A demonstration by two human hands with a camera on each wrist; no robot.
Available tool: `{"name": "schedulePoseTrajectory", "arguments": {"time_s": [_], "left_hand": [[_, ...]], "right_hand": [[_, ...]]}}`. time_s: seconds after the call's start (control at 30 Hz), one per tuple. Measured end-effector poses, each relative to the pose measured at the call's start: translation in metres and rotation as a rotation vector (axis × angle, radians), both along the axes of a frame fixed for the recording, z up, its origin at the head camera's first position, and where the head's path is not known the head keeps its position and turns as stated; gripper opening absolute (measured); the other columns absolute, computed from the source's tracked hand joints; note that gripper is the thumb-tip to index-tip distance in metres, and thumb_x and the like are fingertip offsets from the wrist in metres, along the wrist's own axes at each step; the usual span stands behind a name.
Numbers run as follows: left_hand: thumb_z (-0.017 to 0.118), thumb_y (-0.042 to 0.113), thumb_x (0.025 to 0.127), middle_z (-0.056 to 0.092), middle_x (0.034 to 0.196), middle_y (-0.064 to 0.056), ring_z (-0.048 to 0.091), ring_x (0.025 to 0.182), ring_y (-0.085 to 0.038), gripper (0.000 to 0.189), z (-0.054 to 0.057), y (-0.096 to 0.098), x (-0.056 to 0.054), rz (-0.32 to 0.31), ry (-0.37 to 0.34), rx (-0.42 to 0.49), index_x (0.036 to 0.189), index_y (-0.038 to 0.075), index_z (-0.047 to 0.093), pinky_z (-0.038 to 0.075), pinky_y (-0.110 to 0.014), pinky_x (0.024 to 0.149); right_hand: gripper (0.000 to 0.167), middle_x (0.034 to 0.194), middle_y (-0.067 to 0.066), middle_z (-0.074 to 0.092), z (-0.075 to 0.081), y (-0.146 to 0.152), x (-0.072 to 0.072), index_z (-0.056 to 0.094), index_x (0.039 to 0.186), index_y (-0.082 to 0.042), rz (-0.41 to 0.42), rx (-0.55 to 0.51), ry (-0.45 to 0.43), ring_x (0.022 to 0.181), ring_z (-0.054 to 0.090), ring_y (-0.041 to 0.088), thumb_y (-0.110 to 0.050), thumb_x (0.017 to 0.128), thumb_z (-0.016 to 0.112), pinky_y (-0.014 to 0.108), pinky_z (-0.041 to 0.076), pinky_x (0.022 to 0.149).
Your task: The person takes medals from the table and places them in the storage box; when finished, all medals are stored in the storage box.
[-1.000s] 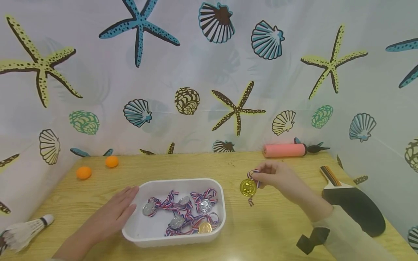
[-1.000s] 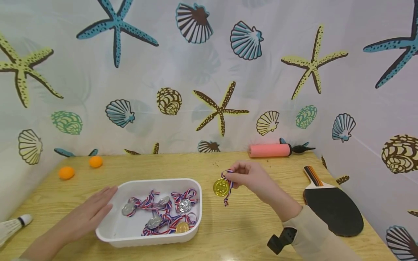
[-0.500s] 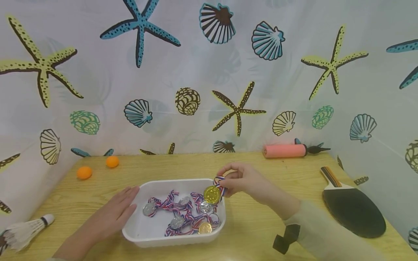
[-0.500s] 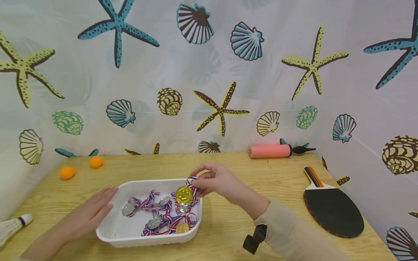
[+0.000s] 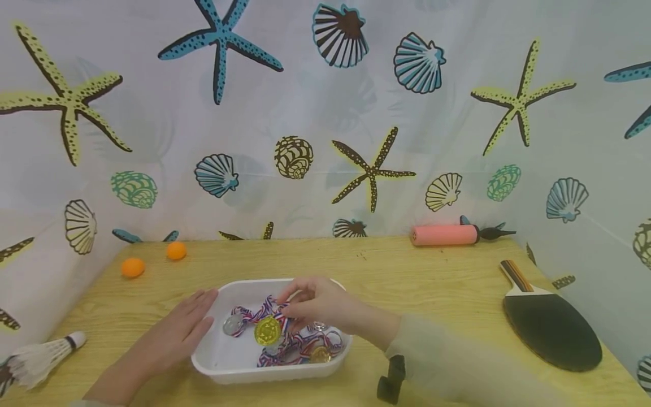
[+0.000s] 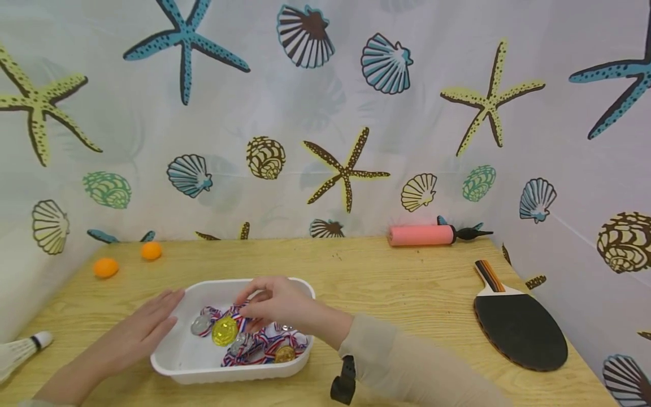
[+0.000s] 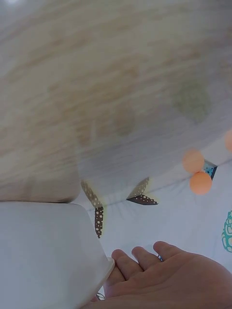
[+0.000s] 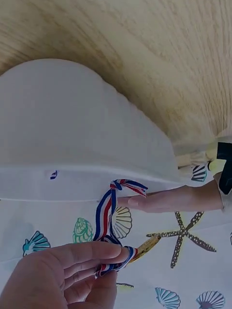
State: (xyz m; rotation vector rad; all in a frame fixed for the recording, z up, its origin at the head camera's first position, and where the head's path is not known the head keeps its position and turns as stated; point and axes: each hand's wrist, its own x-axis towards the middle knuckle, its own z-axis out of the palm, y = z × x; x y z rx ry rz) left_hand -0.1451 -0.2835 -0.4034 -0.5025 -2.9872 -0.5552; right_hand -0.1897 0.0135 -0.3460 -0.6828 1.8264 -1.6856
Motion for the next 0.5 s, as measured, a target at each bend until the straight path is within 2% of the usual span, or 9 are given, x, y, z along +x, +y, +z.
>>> {"name": "schedulePoseTrajectory", "arguments": {"time_s": [0.37, 0.5], "left_hand": [[0.035, 0.033, 0.100, 0.030, 0.144, -0.021, 0.023, 0.131, -0.041, 0.054, 0.001, 0.001, 0.000, -0.015, 0.006, 0.013, 0.142, 0.000, 0.030, 0.022, -0.057, 0.102], [0.036, 0.033, 0.100, 0.031, 0.143, -0.021, 0.024, 0.131, -0.041, 0.054, 0.001, 0.000, 0.000, -0.014, 0.008, 0.009, 0.142, 0.000, 0.030, 0.022, -0.057, 0.102]], "right_hand": [[0.014, 0.081, 0.010, 0.065, -0.012, -0.045, 0.006, 0.060, 0.100, 0.008, -0.038, -0.082, -0.052, 0.063, 0.062, 0.016, 0.005, 0.086, 0.058, 0.033, 0.055, 0.065], [0.014, 0.078, 0.010, 0.065, -0.023, -0.059, 0.005, 0.060, 0.099, 0.010, -0.041, -0.077, -0.049, 0.059, 0.061, 0.014, 0.008, 0.085, 0.057, 0.033, 0.056, 0.062]]}}
